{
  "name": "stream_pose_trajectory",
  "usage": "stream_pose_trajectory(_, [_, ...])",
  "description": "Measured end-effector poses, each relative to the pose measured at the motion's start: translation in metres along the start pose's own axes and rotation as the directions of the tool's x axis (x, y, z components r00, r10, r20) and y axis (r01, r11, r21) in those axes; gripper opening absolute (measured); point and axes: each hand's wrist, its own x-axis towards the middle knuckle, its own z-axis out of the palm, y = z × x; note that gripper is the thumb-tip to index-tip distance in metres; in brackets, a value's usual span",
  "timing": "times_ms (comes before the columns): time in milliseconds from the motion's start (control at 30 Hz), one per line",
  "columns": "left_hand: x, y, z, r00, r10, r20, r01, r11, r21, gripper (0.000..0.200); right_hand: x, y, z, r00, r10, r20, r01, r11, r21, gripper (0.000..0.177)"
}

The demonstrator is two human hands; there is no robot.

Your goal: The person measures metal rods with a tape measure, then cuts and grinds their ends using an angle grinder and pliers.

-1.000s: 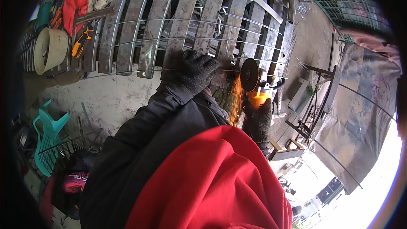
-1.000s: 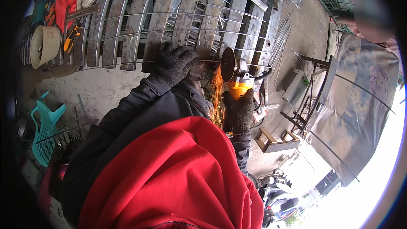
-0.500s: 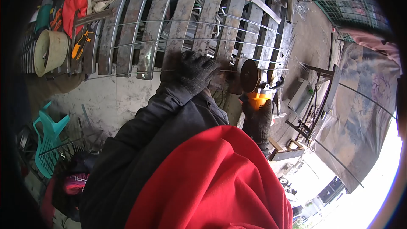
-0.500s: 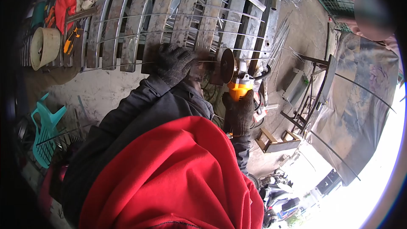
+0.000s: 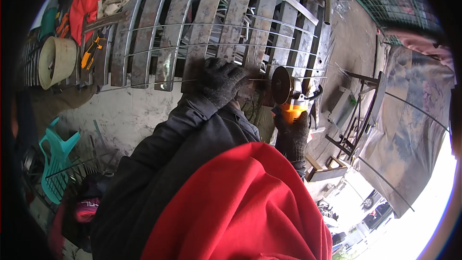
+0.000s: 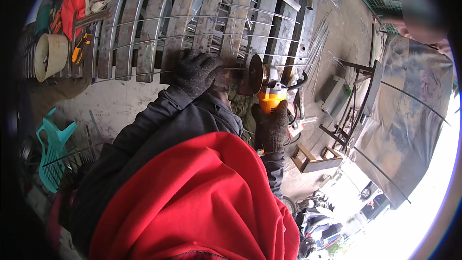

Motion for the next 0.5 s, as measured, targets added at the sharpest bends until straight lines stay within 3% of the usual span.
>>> stream_pose_trajectory(200, [-0.002, -0.002, 0.003, 1.000, -0.004, 0.023, 0.004, 1.000, 0.004, 0.035, 0.004, 0.015, 0.001, 1.000, -0.022, 0.006, 0.022, 0.996, 0.082, 0.054])
stream_pose_trajectory(500, [-0.002, 0.000, 0.000, 0.999, 0.003, 0.050, -0.004, 1.000, 0.029, 0.036, 0.008, 0.021, 0.000, 0.999, -0.042, 0.003, 0.042, 0.998, 0.046, 0.053])
